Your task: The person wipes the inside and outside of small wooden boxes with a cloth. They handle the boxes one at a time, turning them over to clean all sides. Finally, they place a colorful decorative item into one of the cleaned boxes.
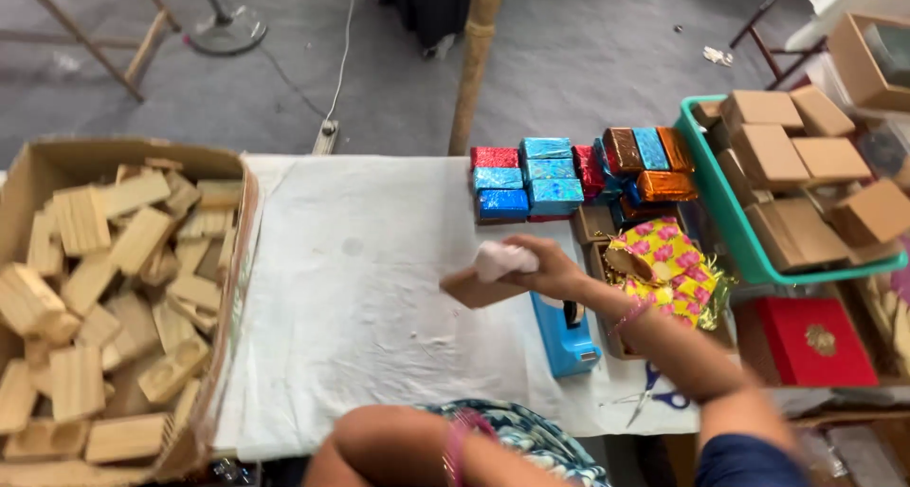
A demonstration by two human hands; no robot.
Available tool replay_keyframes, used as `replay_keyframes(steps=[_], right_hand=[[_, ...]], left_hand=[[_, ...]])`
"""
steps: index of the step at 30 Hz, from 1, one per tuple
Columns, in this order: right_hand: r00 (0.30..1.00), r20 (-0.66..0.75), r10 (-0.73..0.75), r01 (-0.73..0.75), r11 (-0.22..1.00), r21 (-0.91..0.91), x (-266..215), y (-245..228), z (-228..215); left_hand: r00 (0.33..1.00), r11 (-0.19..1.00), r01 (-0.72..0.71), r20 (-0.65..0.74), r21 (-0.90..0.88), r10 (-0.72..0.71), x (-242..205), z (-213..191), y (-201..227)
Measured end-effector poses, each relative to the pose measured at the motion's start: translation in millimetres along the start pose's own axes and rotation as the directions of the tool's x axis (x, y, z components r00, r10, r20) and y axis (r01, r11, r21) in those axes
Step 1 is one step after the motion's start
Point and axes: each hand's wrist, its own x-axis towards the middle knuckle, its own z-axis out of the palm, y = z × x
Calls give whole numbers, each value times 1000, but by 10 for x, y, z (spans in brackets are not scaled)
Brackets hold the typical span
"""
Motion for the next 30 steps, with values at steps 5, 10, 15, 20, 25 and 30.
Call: replay_keyframes(steps=[5,10,15,20,25,30], right_hand=[[595,-579,557,-39,740,671,-552,-302,61],[366,-714,596,113,733,671,-909,12,728],[814,-578,60,16,992,125,-723,-205,1050],[941,-312,131,-56,969,239,-142,-417,1060],[868,-395,301,-194,938,288,195,-415,1550],[954,-290,76,52,911,410,294,-549,1464]], left_hand=[[999,999,41,4,-7,-41,-660,-630,-544],[832,937,338,-437,-90,-342,-1031,-934,-1932],[680,681,-50,-524,-731,-513,-1111,-1196,-2685],[539,598,-324,-663,-733,-520,-1245,-1320,-2831],[451,624,-432,-755,-651,-476,-1370,-1497,-2733],[398,673,-435,-798,-599,-453,-1448,-1645,-2593]])
